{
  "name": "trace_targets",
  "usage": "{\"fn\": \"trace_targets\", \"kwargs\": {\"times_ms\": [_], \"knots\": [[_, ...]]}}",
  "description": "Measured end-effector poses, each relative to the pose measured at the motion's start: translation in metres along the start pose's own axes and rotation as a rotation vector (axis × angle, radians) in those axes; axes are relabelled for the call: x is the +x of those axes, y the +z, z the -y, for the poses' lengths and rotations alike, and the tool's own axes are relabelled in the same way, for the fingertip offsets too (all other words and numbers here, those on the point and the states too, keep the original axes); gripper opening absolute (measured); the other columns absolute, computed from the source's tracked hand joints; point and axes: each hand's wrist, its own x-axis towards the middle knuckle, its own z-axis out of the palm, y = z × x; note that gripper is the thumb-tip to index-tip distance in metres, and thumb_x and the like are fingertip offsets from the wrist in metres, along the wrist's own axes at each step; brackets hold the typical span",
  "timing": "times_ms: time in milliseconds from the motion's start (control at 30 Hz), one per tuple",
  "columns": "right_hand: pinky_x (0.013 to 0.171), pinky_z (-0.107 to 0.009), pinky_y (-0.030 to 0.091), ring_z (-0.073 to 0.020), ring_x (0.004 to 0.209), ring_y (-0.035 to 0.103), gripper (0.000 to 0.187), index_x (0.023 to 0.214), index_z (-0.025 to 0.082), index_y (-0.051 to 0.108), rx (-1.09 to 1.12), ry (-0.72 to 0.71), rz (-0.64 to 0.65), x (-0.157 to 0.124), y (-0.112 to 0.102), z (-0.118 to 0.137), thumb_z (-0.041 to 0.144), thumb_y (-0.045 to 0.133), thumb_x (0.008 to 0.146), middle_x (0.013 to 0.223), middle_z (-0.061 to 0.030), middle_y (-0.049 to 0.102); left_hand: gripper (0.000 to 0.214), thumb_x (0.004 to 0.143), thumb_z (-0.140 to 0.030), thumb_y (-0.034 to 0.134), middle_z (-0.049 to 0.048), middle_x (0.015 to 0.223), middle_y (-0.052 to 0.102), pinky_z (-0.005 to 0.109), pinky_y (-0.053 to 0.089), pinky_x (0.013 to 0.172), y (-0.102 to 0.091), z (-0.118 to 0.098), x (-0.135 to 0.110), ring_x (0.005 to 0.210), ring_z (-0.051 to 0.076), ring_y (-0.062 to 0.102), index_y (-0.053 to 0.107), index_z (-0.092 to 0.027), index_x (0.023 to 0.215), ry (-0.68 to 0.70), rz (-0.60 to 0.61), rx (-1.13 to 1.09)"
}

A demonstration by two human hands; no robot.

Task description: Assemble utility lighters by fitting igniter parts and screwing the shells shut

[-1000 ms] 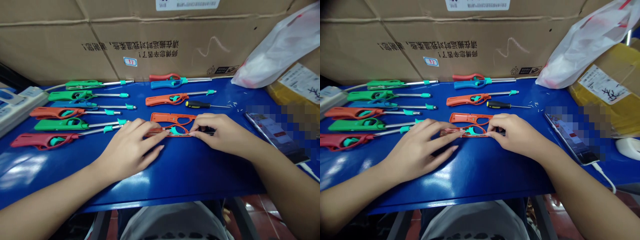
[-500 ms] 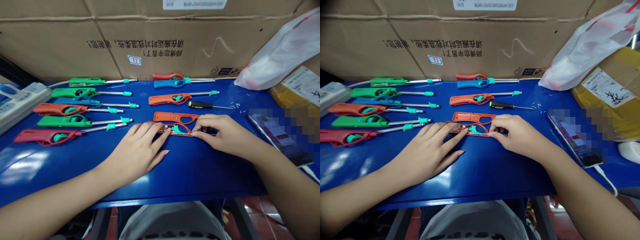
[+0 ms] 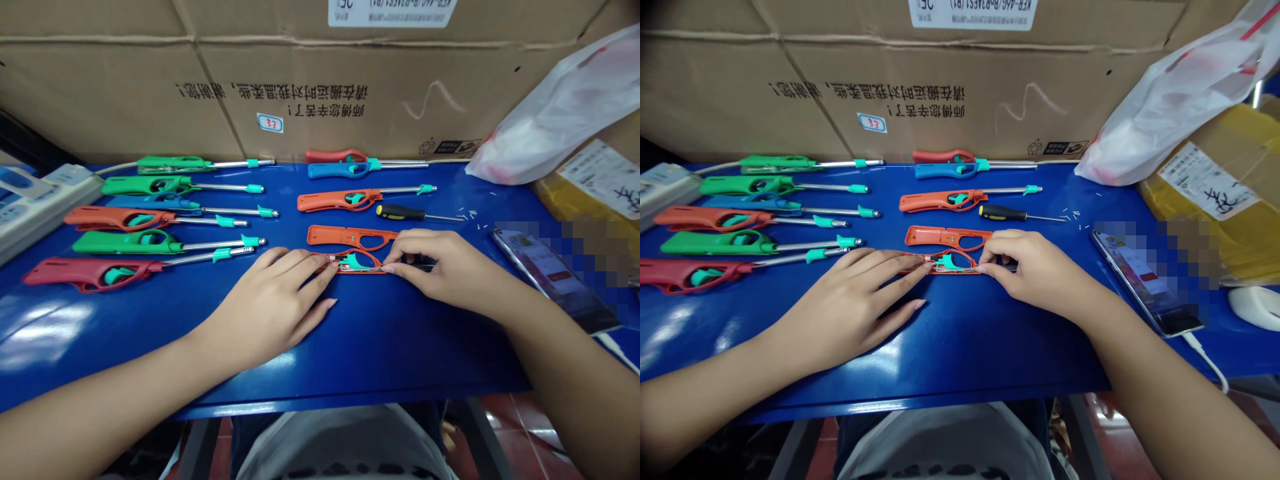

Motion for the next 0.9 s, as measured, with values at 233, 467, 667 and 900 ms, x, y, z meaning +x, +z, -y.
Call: {"fn": "trace_targets", "kwargs": {"times_ms": [233,467,667,900], "knots": [[0.084,-0.035,0.051,-0.0214,0.093,0.067,0.008,0.093,0.021,0.071,-0.034,-0.029,-0.033,0.0,0.003,0.001,0.021,0.063,0.093,0.096,-0.0056,0.072,0.041,0.103,-0.033,0.052,0.0144,0.126,0.07,0.046,0.051,0.092,0.0,0.0,0.002,0.113,0.031,0.063,0.065,-0.01,0.134,-0.019,0.002,-0.021],[0.077,-0.026,0.051,-0.0137,0.086,0.064,0.014,0.1,0.02,0.074,0.037,-0.154,-0.048,-0.003,0.007,0.002,0.016,0.062,0.095,0.098,-0.0038,0.067,0.042,0.103,-0.033,0.054,0.0161,0.129,0.067,0.047,0.051,0.092,0.001,-0.001,0.001,0.114,0.032,0.061,0.063,-0.011,0.136,-0.047,-0.002,-0.075],[0.078,-0.026,0.05,-0.0129,0.088,0.063,0.012,0.098,0.019,0.074,0.019,-0.159,-0.032,-0.004,0.008,0.0,0.017,0.062,0.095,0.1,-0.0036,0.065,0.043,0.104,-0.036,0.052,0.0091,0.14,0.065,0.046,0.042,0.106,0.002,-0.004,0.0,0.125,0.03,0.056,0.059,-0.014,0.141,0.069,0.004,-0.093],[0.073,-0.028,0.049,-0.0132,0.082,0.063,0.009,0.093,0.019,0.072,-0.007,-0.08,-0.064,-0.002,0.012,0.001,0.019,0.063,0.095,0.094,-0.0026,0.066,0.047,0.106,-0.039,0.048,0.0055,0.145,0.063,0.045,0.036,0.11,0.003,-0.002,0.001,0.129,0.027,0.055,0.054,-0.014,0.146,0.092,0.052,-0.103]]}}
